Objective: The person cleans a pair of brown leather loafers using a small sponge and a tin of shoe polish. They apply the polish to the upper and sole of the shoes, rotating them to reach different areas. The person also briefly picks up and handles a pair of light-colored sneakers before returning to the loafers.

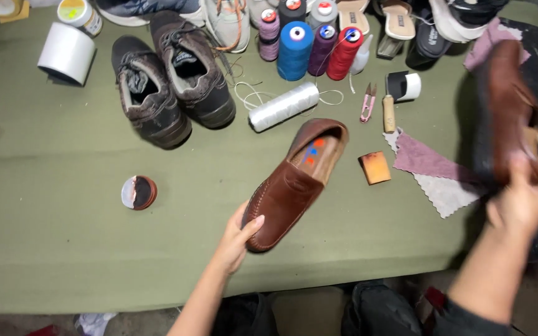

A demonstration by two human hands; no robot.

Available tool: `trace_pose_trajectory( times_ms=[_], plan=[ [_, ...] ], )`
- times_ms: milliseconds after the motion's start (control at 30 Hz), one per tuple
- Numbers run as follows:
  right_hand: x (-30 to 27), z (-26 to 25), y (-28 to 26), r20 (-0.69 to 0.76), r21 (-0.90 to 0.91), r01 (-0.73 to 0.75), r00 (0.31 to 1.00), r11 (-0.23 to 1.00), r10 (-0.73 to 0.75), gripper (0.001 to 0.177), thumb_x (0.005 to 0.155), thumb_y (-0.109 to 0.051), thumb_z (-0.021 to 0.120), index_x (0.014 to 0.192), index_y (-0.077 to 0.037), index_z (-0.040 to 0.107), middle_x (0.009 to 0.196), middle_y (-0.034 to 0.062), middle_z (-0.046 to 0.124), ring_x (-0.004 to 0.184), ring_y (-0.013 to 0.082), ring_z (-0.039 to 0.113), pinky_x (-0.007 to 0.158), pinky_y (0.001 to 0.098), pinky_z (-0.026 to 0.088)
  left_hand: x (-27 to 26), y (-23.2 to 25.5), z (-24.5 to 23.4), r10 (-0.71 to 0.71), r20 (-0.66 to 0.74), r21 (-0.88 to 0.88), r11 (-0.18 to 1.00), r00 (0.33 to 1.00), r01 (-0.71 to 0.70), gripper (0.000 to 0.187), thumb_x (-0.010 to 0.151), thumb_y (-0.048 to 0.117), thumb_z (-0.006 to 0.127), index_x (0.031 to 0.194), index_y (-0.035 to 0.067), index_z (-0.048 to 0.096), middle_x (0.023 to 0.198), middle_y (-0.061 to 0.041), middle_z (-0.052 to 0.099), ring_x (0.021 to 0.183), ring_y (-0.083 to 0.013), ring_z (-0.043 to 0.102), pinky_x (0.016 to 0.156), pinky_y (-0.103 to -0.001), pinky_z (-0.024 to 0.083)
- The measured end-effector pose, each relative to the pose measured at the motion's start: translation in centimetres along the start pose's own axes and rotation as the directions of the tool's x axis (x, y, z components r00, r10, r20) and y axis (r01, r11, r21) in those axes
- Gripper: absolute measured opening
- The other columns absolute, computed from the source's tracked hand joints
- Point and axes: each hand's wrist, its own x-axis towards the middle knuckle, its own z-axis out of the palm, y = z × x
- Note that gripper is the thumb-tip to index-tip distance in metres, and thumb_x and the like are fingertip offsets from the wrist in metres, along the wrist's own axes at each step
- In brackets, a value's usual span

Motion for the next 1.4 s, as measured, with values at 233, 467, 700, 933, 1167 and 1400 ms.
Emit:
trace_pose_trajectory(
  times_ms=[233,467,700,933,1167,1400],
  plan=[
    [-0.4,-13.9,9.7,0.394,-0.172,-0.043,0.912,0.984,0.109,0.04,0.125,-0.039,0.049,0.143,-0.003,0.055,0.141,0.0107,0.057,0.133,0.021,0.051,0.12,0.0382,0.038,1.1,4.2,-4.5,-0.229,0.177,0.072,0.973,0.957,0.219,0.063,0.08,0.021,0.076,0.137,-0.001,0.064,0.121,-0.021,0.071,0.104,-0.0268,0.068,0.092,-0.047,0.057],
    [-7.9,6.4,-24.0,0.764,0.452,0.16,0.439,0.877,-0.473,0.018,0.088,-0.015,0.065,0.094,-0.012,0.049,0.158,0.0341,0.042,0.155,0.0496,0.041,0.136,0.0674,0.031,2.8,7.4,-2.9,-0.395,0.183,0.713,0.683,0.9,0.154,0.057,0.087,0.04,0.066,0.137,0.013,0.061,0.13,-0.004,0.071,0.117,-0.0161,0.068,0.104,-0.03,0.049],
    [-7.2,12.5,-22.8,0.865,0.433,0.057,0.253,0.9,-0.432,0.016,0.091,-0.013,0.065,0.085,-0.009,0.05,0.155,0.0344,0.043,0.147,0.0443,0.045,0.123,0.0565,0.033,-2.7,9.9,-6.5,0.19,-0.33,0.806,0.566,0.924,0.172,0.05,0.087,0.028,0.072,0.133,0.013,0.062,0.125,-0.005,0.073,0.118,-0.0143,0.069,0.1,-0.028,0.053],
    [-8.0,14.2,-20.8,0.897,0.406,0.084,0.153,0.91,-0.415,0.015,0.089,-0.016,0.069,0.084,-0.008,0.058,0.157,0.0285,0.043,0.149,0.0411,0.043,0.123,0.0524,0.033,-1.2,9.0,-4.6,0.195,-0.293,0.769,0.63,0.936,0.11,0.05,0.087,0.03,0.071,0.132,0.01,0.062,0.136,-0.006,0.068,0.125,-0.0176,0.066,0.105,-0.033,0.054],
    [-11.3,9.7,-22.8,0.88,0.006,0.356,0.442,0.934,-0.175,0.043,0.081,-0.018,0.081,0.122,-0.014,0.069,0.159,0.0171,0.048,0.137,0.0438,0.051,0.11,0.0563,0.041,1.4,10.1,-2.6,0.242,-0.171,0.844,0.537,0.955,0.015,0.063,0.094,0.032,0.071,0.146,0.004,0.05,0.146,-0.023,0.051,0.136,-0.043,0.05,0.111,-0.055,0.045],
    [-16.6,8.8,-27.5,0.848,-0.359,0.066,0.439,0.931,0.295,0.062,0.086,-0.019,0.077,0.144,-0.034,0.06,0.089,0.0027,0.083,0.077,0.0196,0.082,0.077,0.0338,0.06,4.6,6.8,-4.5,0.148,-0.199,0.816,0.572,0.969,0.081,0.055,0.1,0.046,0.061,0.144,0.013,0.056,0.13,-0.015,0.062,0.115,-0.0288,0.067,0.093,-0.04,0.058]
  ],
)
